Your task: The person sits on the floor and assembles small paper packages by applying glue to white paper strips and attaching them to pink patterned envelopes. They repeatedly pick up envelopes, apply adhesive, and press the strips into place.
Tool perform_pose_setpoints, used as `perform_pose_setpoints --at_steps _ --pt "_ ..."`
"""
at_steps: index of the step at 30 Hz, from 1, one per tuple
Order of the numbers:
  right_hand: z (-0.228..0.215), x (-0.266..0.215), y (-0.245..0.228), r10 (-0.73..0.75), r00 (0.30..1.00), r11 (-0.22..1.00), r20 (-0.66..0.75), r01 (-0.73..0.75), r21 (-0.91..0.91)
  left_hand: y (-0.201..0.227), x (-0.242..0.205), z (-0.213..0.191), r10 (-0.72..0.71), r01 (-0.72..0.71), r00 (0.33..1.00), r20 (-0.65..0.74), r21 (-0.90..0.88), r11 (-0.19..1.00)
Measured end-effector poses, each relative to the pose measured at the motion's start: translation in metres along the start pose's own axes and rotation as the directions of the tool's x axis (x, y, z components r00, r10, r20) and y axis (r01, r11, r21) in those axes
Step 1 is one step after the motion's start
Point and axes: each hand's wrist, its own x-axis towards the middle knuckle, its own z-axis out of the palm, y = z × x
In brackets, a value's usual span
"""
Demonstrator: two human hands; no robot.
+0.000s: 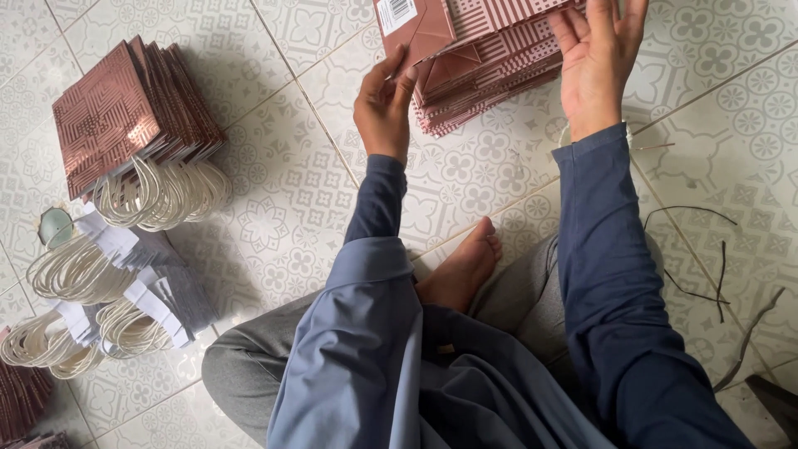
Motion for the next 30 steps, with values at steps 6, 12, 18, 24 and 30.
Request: perform_pose_setpoints --at_steps 6,12,18,24,30 --pt "0.030 -0.015 -0.024 0.152 0.984 0.988 -0.097 -0.153 -0.007 0.014 -0.006 -0.043 -0.046 0.069 0.997 0.054 -0.580 0.812" --pt "0.098 -0.073 -0.038 0.494 0.812 0.869 0.312 -0.455 -0.192 0.002 -0.054 -0.161 -0.248 0.114 0.957 -0.152 -0.587 0.802" --pt "0.133 -0.184 0.061 0.707 0.589 0.701 0.391 -0.512 -0.496 -0.168 -0.110 -0.272 -0.350 0.233 0.871 -0.346 -0.336 0.913" --pt "0.109 -0.256 0.122 0.872 0.469 0.432 0.143 -0.595 -0.678 -0.321 -0.141 -0.284 -0.447 0.542 0.801 -0.398 0.166 0.824" --pt "0.128 -0.240 0.087 0.778 0.603 0.134 0.177 0.117 -0.984 -0.185 -0.150 -0.298 -0.197 0.326 0.912 -0.359 0.345 0.880"
